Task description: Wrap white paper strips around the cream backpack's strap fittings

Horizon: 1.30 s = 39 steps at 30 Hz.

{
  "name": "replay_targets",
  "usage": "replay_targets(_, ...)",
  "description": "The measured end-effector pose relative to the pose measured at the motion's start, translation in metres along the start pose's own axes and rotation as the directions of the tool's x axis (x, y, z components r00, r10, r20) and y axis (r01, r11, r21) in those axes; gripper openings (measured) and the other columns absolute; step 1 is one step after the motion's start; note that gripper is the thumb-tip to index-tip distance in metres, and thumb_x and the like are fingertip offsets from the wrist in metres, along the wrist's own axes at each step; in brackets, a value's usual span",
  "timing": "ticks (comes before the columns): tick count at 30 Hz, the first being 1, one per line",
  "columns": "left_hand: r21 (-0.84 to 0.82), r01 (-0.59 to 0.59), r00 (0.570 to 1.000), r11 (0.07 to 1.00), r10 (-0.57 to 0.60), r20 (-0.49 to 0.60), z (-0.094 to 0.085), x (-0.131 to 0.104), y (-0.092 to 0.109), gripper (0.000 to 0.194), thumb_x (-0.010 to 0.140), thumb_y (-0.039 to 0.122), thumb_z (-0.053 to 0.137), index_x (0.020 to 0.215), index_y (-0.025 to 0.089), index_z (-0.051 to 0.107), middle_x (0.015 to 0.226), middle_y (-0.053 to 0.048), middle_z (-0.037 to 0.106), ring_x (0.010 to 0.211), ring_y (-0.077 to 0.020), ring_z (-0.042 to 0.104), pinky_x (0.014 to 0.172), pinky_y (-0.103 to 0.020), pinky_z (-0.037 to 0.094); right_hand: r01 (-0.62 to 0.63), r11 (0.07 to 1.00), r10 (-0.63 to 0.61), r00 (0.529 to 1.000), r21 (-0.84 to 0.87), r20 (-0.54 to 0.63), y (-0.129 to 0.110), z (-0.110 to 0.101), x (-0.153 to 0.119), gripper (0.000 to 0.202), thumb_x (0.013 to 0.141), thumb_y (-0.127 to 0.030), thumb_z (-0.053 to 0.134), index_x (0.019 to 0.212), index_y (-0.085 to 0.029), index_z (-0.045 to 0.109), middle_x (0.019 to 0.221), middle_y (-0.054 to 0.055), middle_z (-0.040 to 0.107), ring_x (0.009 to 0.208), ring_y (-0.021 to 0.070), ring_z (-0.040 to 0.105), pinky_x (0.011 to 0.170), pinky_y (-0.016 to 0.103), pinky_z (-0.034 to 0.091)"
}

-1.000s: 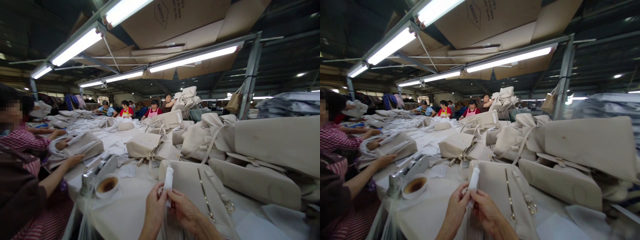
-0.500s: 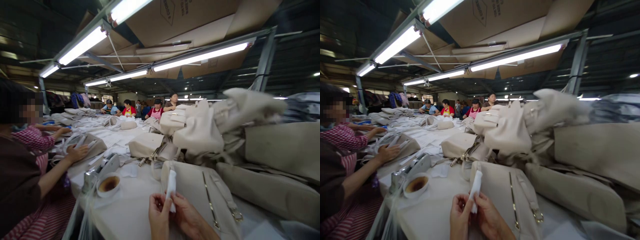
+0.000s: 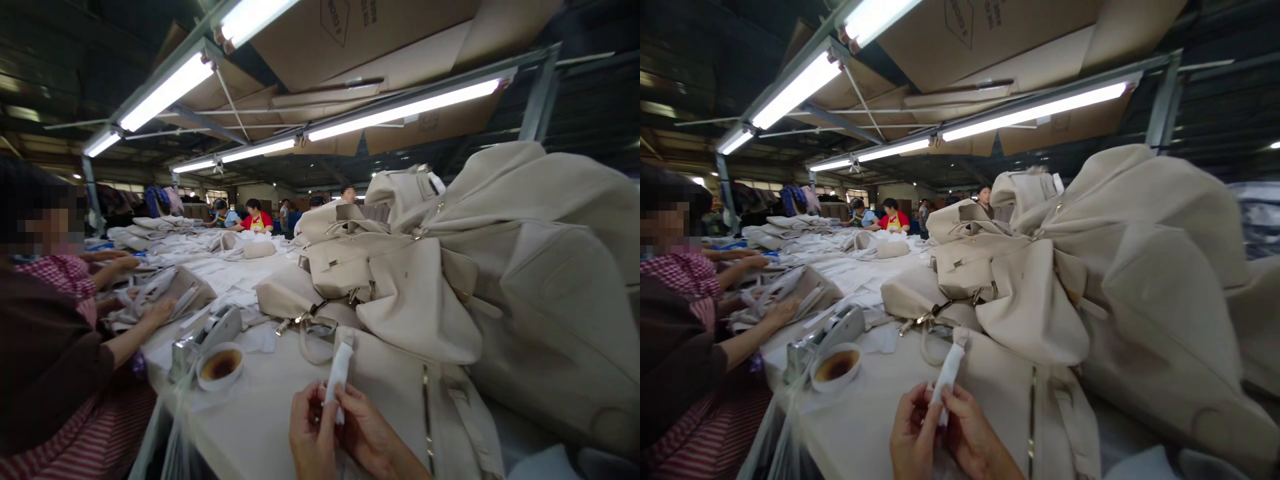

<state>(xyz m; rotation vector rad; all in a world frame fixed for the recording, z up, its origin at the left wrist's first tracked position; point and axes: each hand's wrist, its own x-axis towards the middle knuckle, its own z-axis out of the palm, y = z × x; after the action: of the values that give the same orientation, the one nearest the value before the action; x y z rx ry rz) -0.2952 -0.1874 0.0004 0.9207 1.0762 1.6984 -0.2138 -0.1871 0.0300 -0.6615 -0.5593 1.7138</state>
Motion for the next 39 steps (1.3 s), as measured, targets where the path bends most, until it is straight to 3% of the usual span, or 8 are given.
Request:
replay_targets(6, 0.016, 0.079, 0.993, 0.997, -0.08, 0.09, -0.005, 0.006, -0.005, 0.067, 0.057, 0.063, 0.076, 0.101, 0.016, 0.059, 0.077, -0.001, 0.059, 0.05, -0.011, 0.056, 0.036, -0.019, 0.038, 0.026, 1.0, -0.026, 1.0, 0.003, -0.012, 0.004, -0.004, 0.0, 0.042, 0.057, -0.039, 0.087, 0.089, -0.021, 0.065, 0.089, 0.004, 0.075, 0.066, 0.0192, 0.066, 0.053, 0.027, 0.041)
replay_targets(14, 0.158, -0.097, 0.994, 0.983, 0.087, 0.07, -0.005, -0.001, 0.006, 0.05, 0.065, 0.065, 0.069, 0.08, 0.017, 0.069, 0.067, -0.002, 0.062, 0.062, -0.017, 0.059, 0.054, -0.025, 0.049, 0.055, 0.998, -0.055, 0.998, -0.017, 0.028, 0.003, -0.007, 0.0, 0.041, 0.059, -0.038, 0.086, 0.092, -0.018, 0.073, 0.083, 0.004, 0.074, 0.078, 0.0176, 0.065, 0.074, 0.029, 0.048)
replay_targets(20, 0.274, -0.428, 0.891, 0.861, 0.35, 0.29, -0.01, -0.001, 0.007, 0.033, 0.083, 0.051, 0.057, 0.082, 0.024, 0.076, 0.075, -0.007, 0.061, 0.072, -0.0193, 0.06, 0.068, -0.027, 0.05, 0.063, 0.998, -0.062, 0.998, 0.019, -0.033, 0.004, -0.006, 0.001, 0.039, 0.05, -0.035, 0.091, 0.082, -0.018, 0.075, 0.083, 0.005, 0.075, 0.076, 0.0156, 0.064, 0.071, 0.027, 0.049)
replay_targets(27, 0.325, -0.485, 0.8, 0.812, 0.261, 0.541, -0.022, 0.006, 0.011, 0.039, 0.087, 0.051, 0.049, 0.104, 0.028, 0.075, 0.087, -0.01, 0.063, 0.08, -0.022, 0.063, 0.074, -0.029, 0.052, 0.116, 0.992, -0.112, 0.991, 0.047, -0.07, 0.003, -0.005, 0.003, 0.043, 0.044, -0.034, 0.092, 0.077, -0.014, 0.075, 0.073, 0.006, 0.073, 0.073, 0.016, 0.064, 0.07, 0.025, 0.049)
replay_targets(29, 0.264, -0.476, 0.785, 0.839, 0.27, 0.558, -0.028, 0.012, 0.013, 0.041, 0.085, 0.054, 0.05, 0.103, 0.027, 0.075, 0.089, -0.01, 0.063, 0.085, -0.0231, 0.062, 0.078, -0.031, 0.052, 0.138, 0.989, -0.134, 0.989, 0.058, -0.07, 0.003, -0.003, 0.003, 0.042, 0.043, -0.035, 0.092, 0.075, -0.015, 0.074, 0.07, 0.004, 0.071, 0.07, 0.0143, 0.062, 0.067, 0.024, 0.047)
replay_targets(32, 0.131, -0.386, 0.827, 0.913, 0.281, 0.487, -0.039, 0.022, 0.014, 0.039, 0.076, 0.058, 0.06, 0.091, 0.027, 0.078, 0.104, -0.01, 0.063, 0.097, -0.0256, 0.06, 0.088, -0.035, 0.051, 0.144, 0.99, -0.143, 0.989, 0.011, -0.044, 0.002, 0.003, 0.0, 0.041, 0.046, -0.036, 0.09, 0.076, -0.016, 0.072, 0.069, 0.002, 0.069, 0.064, 0.0114, 0.058, 0.06, 0.021, 0.043)
replay_targets(35, 0.14, -0.162, 0.886, 0.977, 0.082, 0.457, -0.048, 0.033, 0.02, 0.031, 0.063, 0.05, 0.074, 0.08, 0.024, 0.078, 0.11, -0.009, 0.065, 0.103, -0.0282, 0.06, 0.086, -0.035, 0.052, 0.172, 0.967, -0.172, 0.985, -0.187, 0.019, 0.0, 0.009, -0.008, 0.039, 0.051, -0.035, 0.086, 0.081, -0.016, 0.071, 0.071, 0.001, 0.067, 0.061, 0.0095, 0.054, 0.057, 0.02, 0.04)
replay_targets(39, 0.22, -0.011, 0.928, 0.976, -0.072, 0.365, -0.045, 0.039, 0.046, 0.032, 0.065, 0.044, 0.069, 0.085, 0.02, 0.073, 0.088, -0.006, 0.069, 0.091, -0.0263, 0.062, 0.073, -0.032, 0.052, 0.136, 0.711, -0.22, 0.975, -0.69, -0.034, -0.014, 0.004, -0.037, 0.029, 0.065, -0.032, 0.069, 0.09, -0.017, 0.071, 0.073, 0.001, 0.066, 0.058, 0.012, 0.052, 0.049, 0.021, 0.034)
